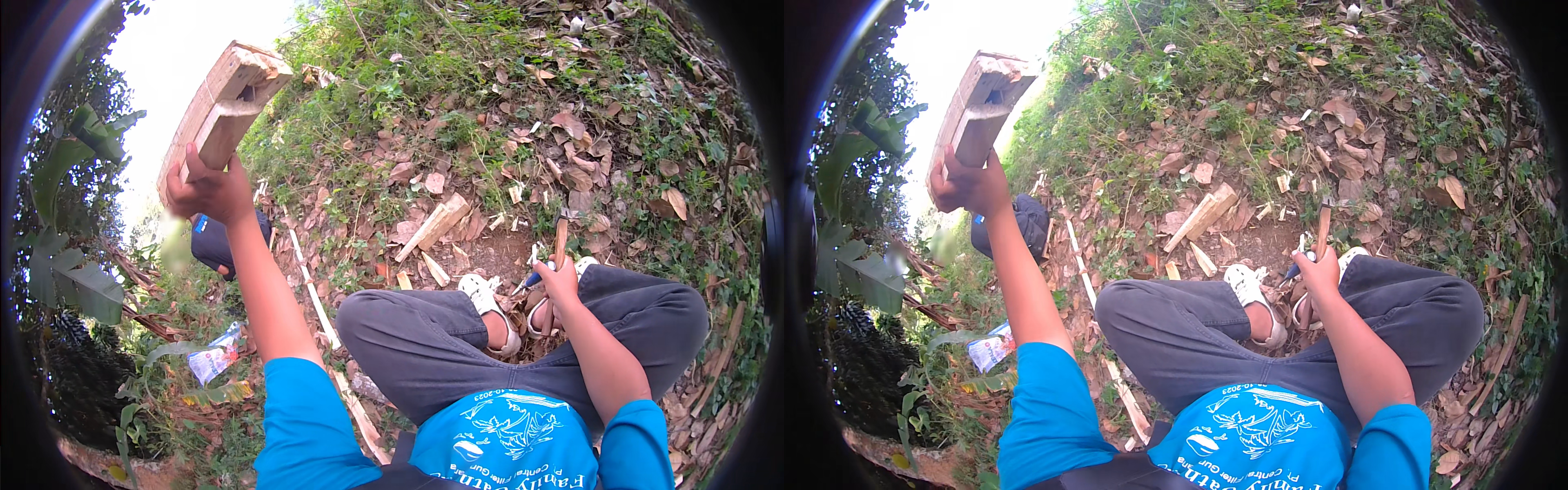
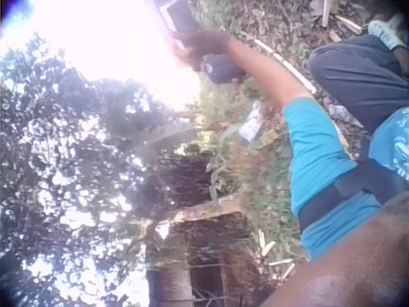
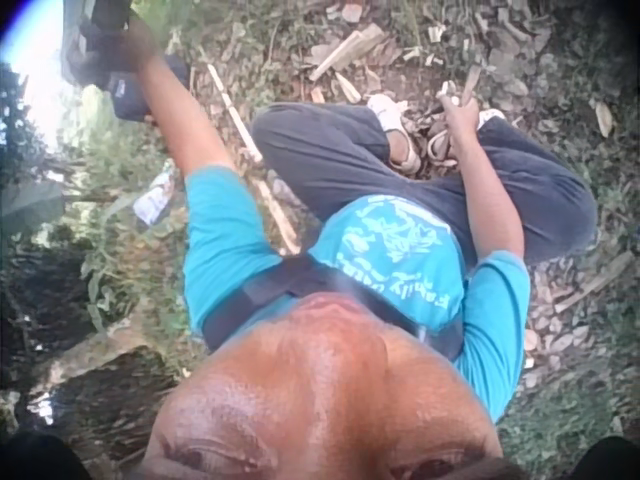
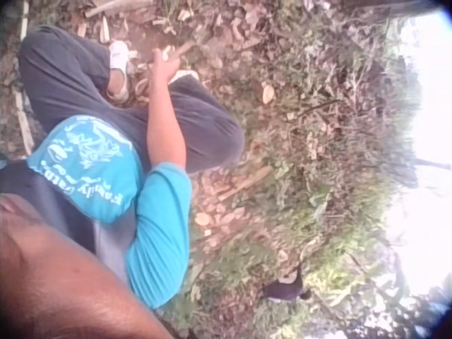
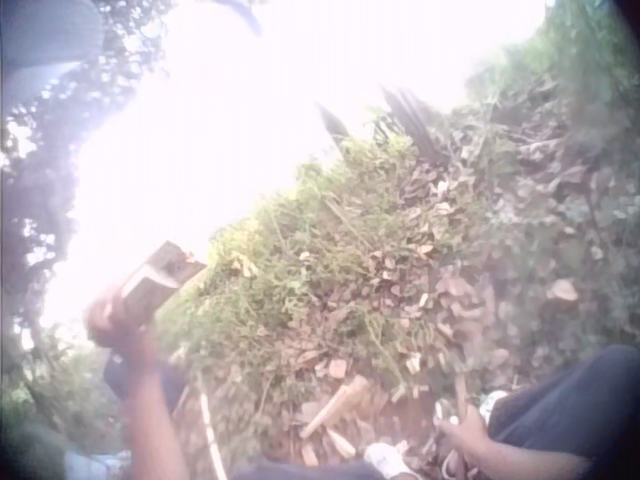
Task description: The person sits cross-legged on the ground and uses a hammer and a chisel to carve a small block of wood. They repeatedly strike the chisel to remove wood shavings and shape the block, occasionally adjusting the wood's position.
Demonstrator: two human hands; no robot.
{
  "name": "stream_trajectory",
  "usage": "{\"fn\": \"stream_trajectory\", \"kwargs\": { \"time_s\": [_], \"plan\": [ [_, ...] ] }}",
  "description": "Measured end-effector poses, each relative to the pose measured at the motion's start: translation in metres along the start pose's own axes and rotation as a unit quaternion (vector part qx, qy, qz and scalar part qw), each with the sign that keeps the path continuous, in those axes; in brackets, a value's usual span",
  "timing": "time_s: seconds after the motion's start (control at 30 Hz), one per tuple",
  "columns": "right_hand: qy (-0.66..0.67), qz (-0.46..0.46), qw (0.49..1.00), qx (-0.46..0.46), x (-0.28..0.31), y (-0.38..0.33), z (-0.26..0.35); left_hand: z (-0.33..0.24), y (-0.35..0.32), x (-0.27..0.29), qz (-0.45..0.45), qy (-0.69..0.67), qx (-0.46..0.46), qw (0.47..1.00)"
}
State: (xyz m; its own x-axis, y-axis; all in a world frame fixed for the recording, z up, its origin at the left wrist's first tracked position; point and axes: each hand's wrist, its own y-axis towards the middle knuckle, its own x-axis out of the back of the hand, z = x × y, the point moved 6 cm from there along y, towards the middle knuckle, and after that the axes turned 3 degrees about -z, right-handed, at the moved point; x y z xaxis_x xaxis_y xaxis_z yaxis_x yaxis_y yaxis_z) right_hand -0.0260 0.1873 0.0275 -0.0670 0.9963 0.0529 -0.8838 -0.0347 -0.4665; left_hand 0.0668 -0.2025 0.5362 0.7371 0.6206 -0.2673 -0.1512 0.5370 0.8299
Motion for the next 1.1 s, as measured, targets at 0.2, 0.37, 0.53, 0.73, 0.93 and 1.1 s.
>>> {"fn": "stream_trajectory", "kwargs": {
  "time_s": [0.2, 0.37, 0.53, 0.73, 0.93, 1.1],
  "plan": [
    [-0.001, -0.019, 1.0, 0.006, 0.002, 0.005, -0.002, -0.022, -0.001, -0.009, -0.002, -0.086, 0.013, 0.996],
    [-0.02, -0.043, 0.998, 0.038, 0.003, 0.013, -0.01, -0.041, -0.01, -0.009, 0.025, -0.069, -0.016, 0.997],
    [0.006, -0.04, 0.999, 0.014, 0.01, 0.01, -0.002, -0.062, -0.029, -0.018, 0.099, -0.023, -0.081, 0.992],
    [0.031, -0.015, 0.999, 0.011, -0.002, 0.001, 0.007, -0.046, -0.059, -0.03, 0.144, -0.113, -0.077, 0.98],
    [0.181, 0.036, 0.983, 0.024, 0.005, -0.019, 0.056, -0.118, -0.101, 0.004, 0.29, -0.214, -0.067, 0.93],
    [0.297, 0.075, 0.948, 0.086, 0.018, -0.032, 0.102, -0.189, -0.156, 0.058, 0.377, -0.277, -0.164, 0.869]
  ]
}}
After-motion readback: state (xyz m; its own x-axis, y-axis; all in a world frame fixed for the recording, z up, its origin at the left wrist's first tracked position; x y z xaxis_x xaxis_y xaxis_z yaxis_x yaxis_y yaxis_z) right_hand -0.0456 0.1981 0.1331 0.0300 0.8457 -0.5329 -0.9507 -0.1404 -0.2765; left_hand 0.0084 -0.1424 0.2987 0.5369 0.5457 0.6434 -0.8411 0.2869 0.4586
